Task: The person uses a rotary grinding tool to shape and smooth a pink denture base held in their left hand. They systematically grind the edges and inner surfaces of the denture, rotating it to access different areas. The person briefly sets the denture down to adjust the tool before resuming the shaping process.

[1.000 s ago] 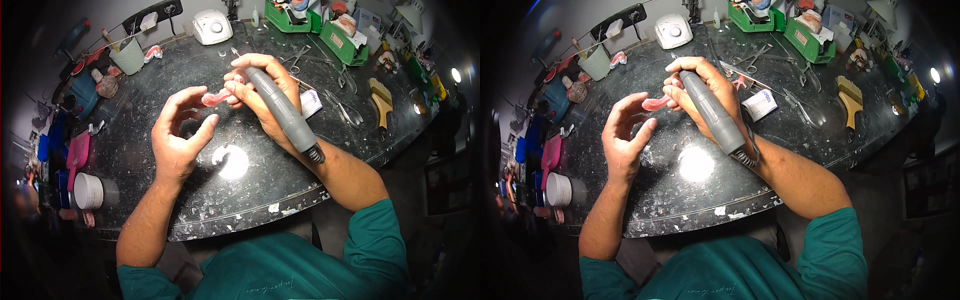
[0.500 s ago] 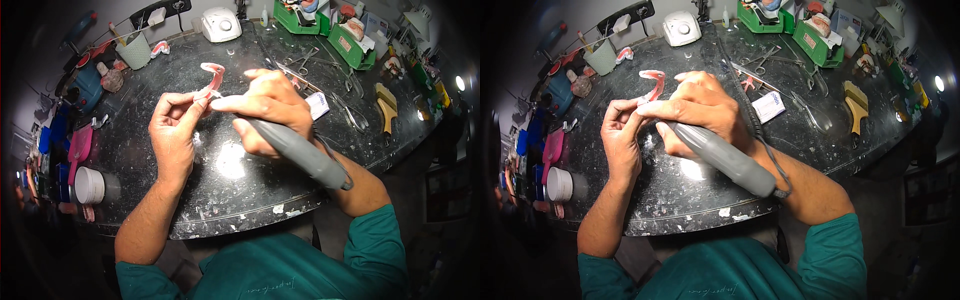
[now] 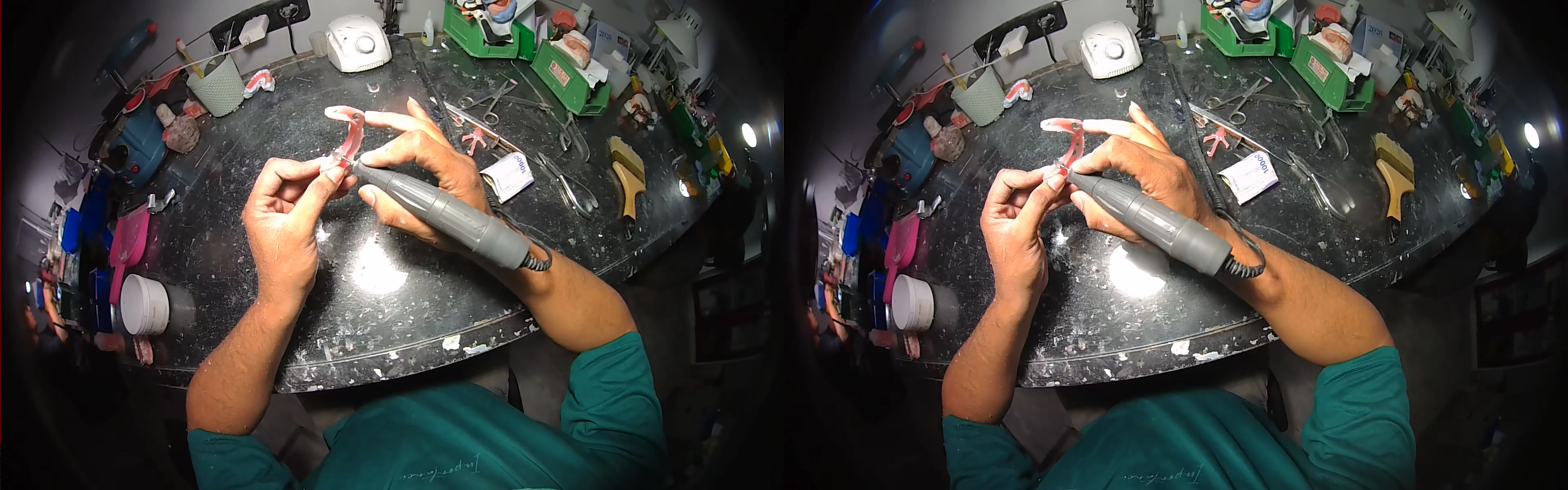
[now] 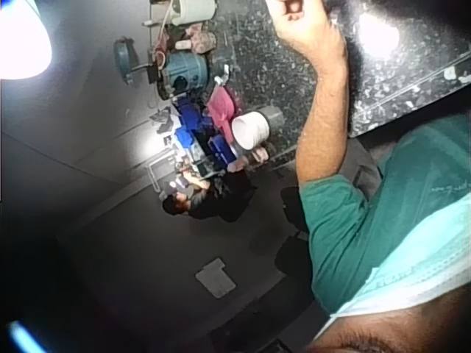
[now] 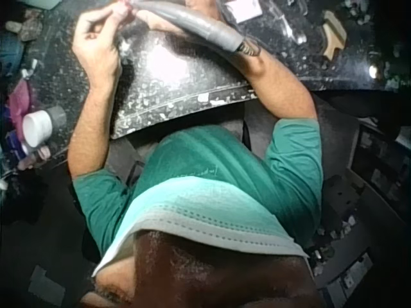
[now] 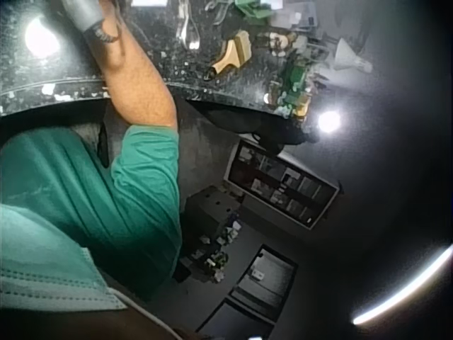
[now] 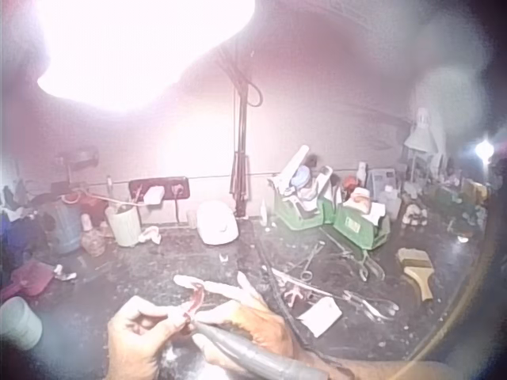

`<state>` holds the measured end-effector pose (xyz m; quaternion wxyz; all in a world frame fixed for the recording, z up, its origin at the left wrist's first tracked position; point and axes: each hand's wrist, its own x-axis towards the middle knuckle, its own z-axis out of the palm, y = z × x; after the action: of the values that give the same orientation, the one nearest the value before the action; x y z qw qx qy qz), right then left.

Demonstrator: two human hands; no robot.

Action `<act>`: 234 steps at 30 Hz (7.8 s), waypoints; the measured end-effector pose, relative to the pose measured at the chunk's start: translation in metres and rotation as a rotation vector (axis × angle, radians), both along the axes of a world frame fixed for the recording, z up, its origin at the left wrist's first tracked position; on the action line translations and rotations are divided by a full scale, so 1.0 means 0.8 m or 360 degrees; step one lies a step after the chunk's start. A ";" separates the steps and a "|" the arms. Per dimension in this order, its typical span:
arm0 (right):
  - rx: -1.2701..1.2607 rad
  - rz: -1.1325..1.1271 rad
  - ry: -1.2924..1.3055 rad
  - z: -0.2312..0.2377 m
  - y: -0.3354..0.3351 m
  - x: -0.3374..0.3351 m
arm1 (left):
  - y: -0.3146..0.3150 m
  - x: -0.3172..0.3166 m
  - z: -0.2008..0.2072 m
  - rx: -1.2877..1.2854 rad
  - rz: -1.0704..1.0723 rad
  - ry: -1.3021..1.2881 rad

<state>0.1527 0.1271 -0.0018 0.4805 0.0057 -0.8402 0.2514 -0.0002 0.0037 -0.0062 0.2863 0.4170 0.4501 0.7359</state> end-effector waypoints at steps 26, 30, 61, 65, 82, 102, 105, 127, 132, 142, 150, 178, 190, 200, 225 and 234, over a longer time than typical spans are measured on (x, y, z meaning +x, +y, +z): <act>0.0010 -0.0072 0.0099 0.002 -0.007 -0.004 | -0.002 0.006 0.003 0.0033 0.0150 0.0163; 0.0078 -0.0032 0.0068 0.007 -0.005 0.000 | -0.005 0.004 0.002 0.0036 0.0168 0.0206; 0.0067 0.0005 0.0034 0.006 -0.009 0.000 | -0.007 0.006 0.005 0.0002 0.0157 0.0113; 0.0082 0.0049 0.0039 0.010 -0.010 0.000 | -0.008 0.003 0.005 0.0018 0.0150 0.0132; 0.0084 0.0014 0.0102 0.009 -0.012 -0.004 | -0.006 0.004 0.004 -0.0003 0.0161 0.0132; 0.0060 0.0084 0.0054 0.000 -0.004 -0.001 | -0.005 0.003 0.005 0.0028 0.0051 0.0013; 0.0070 0.0103 0.0076 0.000 -0.004 -0.002 | -0.005 0.001 0.002 -0.0005 0.0058 0.0034; 0.0021 -0.0001 0.0094 -0.001 -0.005 -0.003 | -0.006 0.006 0.007 0.0001 0.0088 0.0077; 0.0036 0.0020 0.0042 0.004 -0.008 0.000 | -0.007 0.003 0.005 -0.0005 0.0092 0.0102; 0.0041 0.0059 0.0042 0.007 -0.009 0.000 | -0.007 0.003 0.005 -0.0001 0.0083 0.0071; 0.0037 0.0006 0.0053 0.003 -0.008 -0.001 | -0.006 0.005 0.007 0.0006 0.0076 0.0067; -0.0014 0.0009 0.0145 0.011 -0.005 -0.002 | -0.003 0.006 0.004 0.0034 0.0078 0.0060; 0.0158 0.0040 0.0054 0.008 0.005 0.004 | -0.004 0.007 0.004 0.0010 0.0191 0.0197; 0.0111 0.0039 0.0005 0.013 0.001 0.007 | -0.004 0.006 0.003 0.0024 0.0180 0.0175; -0.0029 0.0049 0.0080 0.005 0.002 -0.001 | -0.003 0.007 0.006 0.0031 0.0041 0.0011; -0.0047 0.0083 0.0150 0.010 -0.001 -0.003 | -0.002 0.007 0.006 0.0028 0.0034 -0.0050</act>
<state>0.1506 0.1260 0.0063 0.5127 0.0324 -0.8124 0.2757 0.0058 0.0019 -0.0014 0.2818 0.4029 0.4435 0.7494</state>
